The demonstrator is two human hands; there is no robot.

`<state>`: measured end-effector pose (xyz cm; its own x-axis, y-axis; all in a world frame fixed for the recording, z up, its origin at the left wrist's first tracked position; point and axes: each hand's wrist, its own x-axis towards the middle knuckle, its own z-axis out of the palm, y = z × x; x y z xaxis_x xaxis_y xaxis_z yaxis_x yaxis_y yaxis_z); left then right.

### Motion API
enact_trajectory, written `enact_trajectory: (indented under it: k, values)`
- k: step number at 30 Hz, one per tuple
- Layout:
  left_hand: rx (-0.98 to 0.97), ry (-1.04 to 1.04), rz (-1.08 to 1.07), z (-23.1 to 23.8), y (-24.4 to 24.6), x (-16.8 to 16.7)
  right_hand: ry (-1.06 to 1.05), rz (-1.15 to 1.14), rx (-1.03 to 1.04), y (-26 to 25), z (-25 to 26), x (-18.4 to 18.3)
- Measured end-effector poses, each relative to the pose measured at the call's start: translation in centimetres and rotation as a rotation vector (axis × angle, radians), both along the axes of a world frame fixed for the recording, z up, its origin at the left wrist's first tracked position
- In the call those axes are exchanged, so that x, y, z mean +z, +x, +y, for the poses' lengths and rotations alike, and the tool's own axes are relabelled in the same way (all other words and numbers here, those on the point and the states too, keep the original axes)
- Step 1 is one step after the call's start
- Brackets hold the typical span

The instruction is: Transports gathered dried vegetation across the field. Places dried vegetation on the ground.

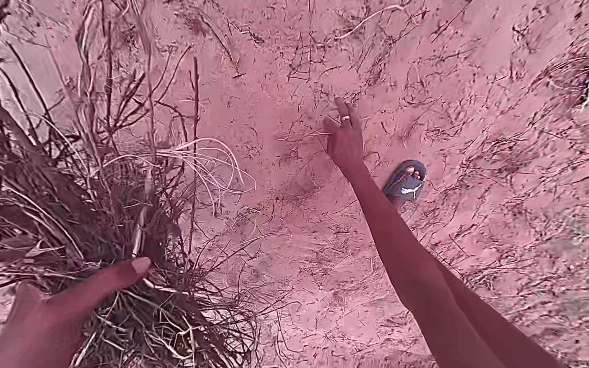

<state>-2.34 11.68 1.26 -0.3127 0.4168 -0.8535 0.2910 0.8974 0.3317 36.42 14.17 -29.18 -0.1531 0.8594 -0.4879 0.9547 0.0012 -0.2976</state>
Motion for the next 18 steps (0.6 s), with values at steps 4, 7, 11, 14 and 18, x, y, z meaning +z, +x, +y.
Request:
enact_trajectory:
  k: [4,7,11,14,18]
  values:
    - [0.064,0.083,-0.156,-0.5,-1.7,1.3,-0.334,-0.217,0.352,-0.7,4.3,-2.2]
    - [0.123,0.078,-0.155,0.1,-0.3,1.9,-0.367,-0.206,0.293,0.3,1.5,-2.0]
    - [0.078,0.052,-0.097,0.7,0.2,1.1,-0.506,-0.184,0.057,1.4,-4.2,0.3]
    - [0.094,0.023,-0.076,0.3,-0.1,0.3,-0.661,-0.185,-0.184,-1.1,-10.7,3.2]
    - [0.076,-0.040,0.004,0.2,0.6,0.1,-1.143,-0.075,-0.042,-7.9,-21.7,9.2]
